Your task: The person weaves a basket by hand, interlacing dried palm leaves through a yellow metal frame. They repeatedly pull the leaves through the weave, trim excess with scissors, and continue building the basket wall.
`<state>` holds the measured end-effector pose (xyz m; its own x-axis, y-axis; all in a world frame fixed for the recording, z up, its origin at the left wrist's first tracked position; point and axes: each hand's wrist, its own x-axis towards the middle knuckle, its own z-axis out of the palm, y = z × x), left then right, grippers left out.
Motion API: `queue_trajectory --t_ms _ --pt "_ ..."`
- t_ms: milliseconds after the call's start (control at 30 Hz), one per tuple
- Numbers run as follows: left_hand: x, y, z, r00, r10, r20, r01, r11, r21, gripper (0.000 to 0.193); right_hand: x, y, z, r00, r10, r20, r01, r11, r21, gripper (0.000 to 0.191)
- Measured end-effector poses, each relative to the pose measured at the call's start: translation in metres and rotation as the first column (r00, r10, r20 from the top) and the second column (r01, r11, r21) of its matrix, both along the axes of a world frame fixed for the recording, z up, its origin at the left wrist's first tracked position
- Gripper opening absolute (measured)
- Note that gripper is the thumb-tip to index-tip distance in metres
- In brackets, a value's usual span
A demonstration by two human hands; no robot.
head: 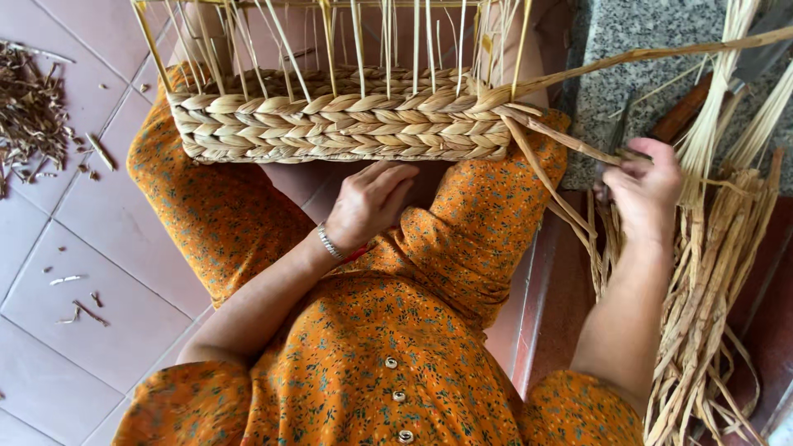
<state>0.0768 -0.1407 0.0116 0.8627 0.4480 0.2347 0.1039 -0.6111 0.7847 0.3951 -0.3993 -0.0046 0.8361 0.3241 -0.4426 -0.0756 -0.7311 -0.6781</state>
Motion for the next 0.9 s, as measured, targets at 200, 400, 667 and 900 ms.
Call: queue_trajectory --t_ms 200,400,667,900 --pt "0.041 -0.008 -0.022 0.996 0.059 -0.073 -0.043 0.977 0.207 0.024 -0.027 -0.036 0.033 0.857 0.282 -0.431 0.264 0.478 0.838 0.048" --pt "0.048 -0.009 -0.039 0.992 0.032 -0.126 0.016 0.933 0.36 0.013 -0.076 -0.048 0.033 0.81 0.533 -0.243 0.073 0.319 0.945 0.07" --pt "0.05 -0.011 -0.02 0.989 0.086 -0.123 -0.068 0.988 0.139 0.006 -0.116 -0.011 0.016 0.771 0.499 -0.396 -0.286 0.827 0.485 0.061" --pt "0.054 -0.007 -0.009 0.993 0.046 -0.106 -0.009 0.946 0.323 0.017 -0.113 0.03 0.062 0.691 0.697 0.192 -0.714 0.699 0.039 0.057"
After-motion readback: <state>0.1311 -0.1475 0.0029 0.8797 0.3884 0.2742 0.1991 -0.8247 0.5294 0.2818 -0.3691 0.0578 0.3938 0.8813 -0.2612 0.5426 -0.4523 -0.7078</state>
